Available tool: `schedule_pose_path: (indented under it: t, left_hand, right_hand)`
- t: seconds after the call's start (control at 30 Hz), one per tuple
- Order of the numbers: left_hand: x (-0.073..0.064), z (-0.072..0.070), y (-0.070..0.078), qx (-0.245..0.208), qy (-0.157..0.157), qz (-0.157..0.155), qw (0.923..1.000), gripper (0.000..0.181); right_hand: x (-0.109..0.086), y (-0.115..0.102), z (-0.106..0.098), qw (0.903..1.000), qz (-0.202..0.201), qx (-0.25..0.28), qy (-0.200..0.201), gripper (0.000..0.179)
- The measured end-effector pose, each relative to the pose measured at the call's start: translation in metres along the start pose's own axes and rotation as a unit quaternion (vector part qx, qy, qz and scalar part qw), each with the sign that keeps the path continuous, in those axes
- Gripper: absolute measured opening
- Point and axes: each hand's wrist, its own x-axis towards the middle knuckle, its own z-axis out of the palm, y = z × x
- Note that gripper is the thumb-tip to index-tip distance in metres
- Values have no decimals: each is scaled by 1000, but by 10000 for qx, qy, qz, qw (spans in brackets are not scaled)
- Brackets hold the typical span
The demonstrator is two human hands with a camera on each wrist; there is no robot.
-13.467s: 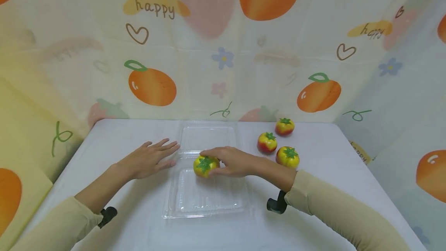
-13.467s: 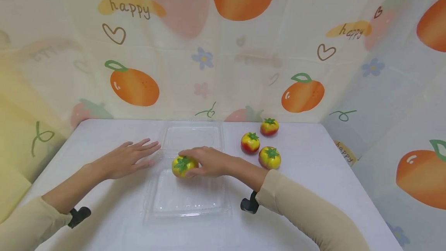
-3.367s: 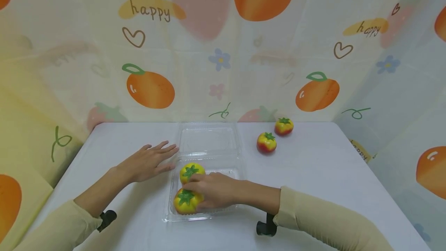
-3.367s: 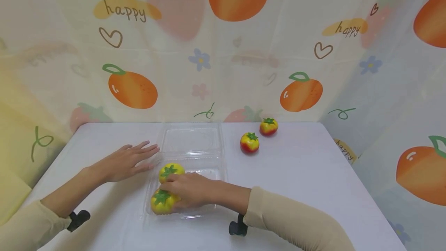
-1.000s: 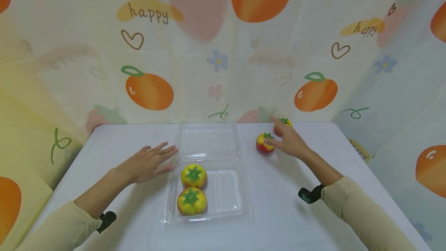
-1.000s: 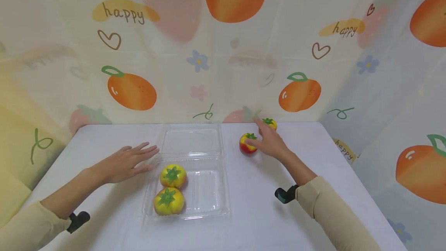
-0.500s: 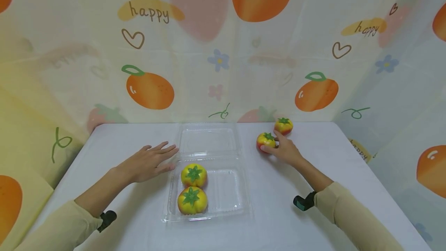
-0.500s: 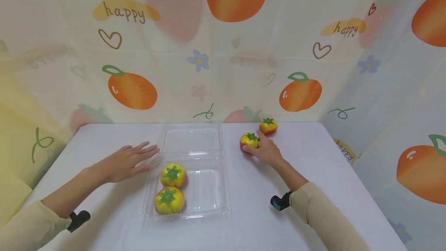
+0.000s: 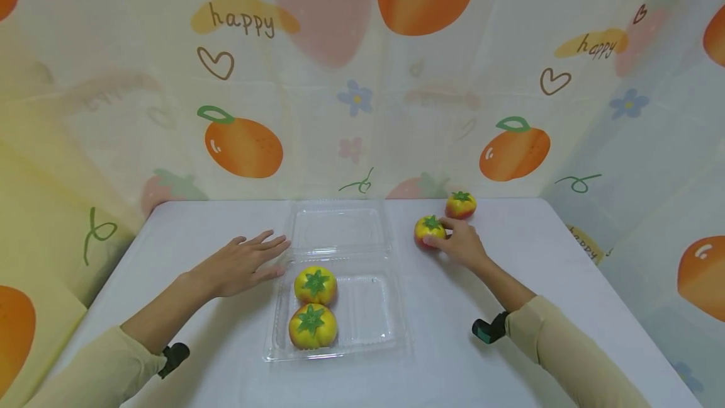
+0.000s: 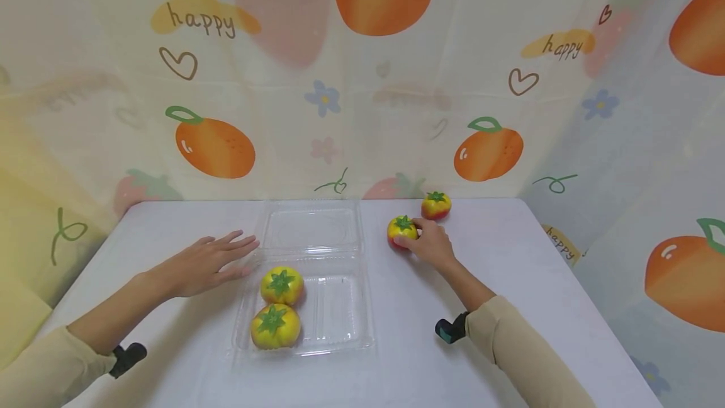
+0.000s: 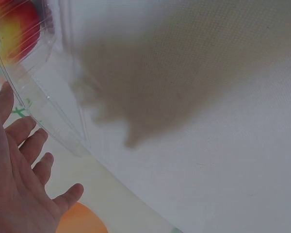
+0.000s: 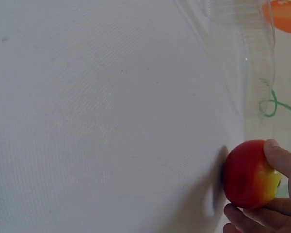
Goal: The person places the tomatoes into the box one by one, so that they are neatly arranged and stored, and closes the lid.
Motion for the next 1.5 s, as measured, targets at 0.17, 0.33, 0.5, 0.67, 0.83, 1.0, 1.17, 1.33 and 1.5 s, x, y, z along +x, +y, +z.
schedule_pose_path:
  t: [0.17, 0.33, 0.5, 0.67, 0.83, 1.0, 1.17, 1.33, 1.5]
  left_hand:
    - [0, 0, -1, 44, 11, -7, 10000, 62]
    - [0, -1, 0, 21, 19, -17, 10000, 62]
    - [0, -1, -1, -4, 16, -28, 10000, 63]
    - [0, 0, 0, -21, 34, -22, 10000, 63]
    - [0, -1, 1, -16, 14, -21, 10000, 62]
    - [0, -2, 1, -31, -4, 19, 10000, 63]
    - [0, -2, 1, -51, -68, 20, 10000, 64]
    - [0, -2, 1, -1, -54, 24, 10000, 63]
    - [0, -2, 1, 42, -14, 47, 10000, 62]
  right_hand:
    - [2, -1, 0, 9998, -79, -149, -51, 65]
    - [1, -4, -1, 9998, -94, -193, -55, 62]
    - [0, -5, -2, 9995, -230, -172, -87, 61]
    - [0, -4, -2, 9993, -362, -101, -88, 60]
    - [0, -3, -1, 9990, -422, -50, -128, 61]
    - [-1, -2, -2, 9985, -506, 12, -223, 61]
    - [-5, -4, -10, 9966, -640, -18, -519, 60]
    - [-7, -9, -20, 9927, -878, -179, -810, 61]
    - [-10, -18, -30, 9880, -1106, -318, -1026, 63]
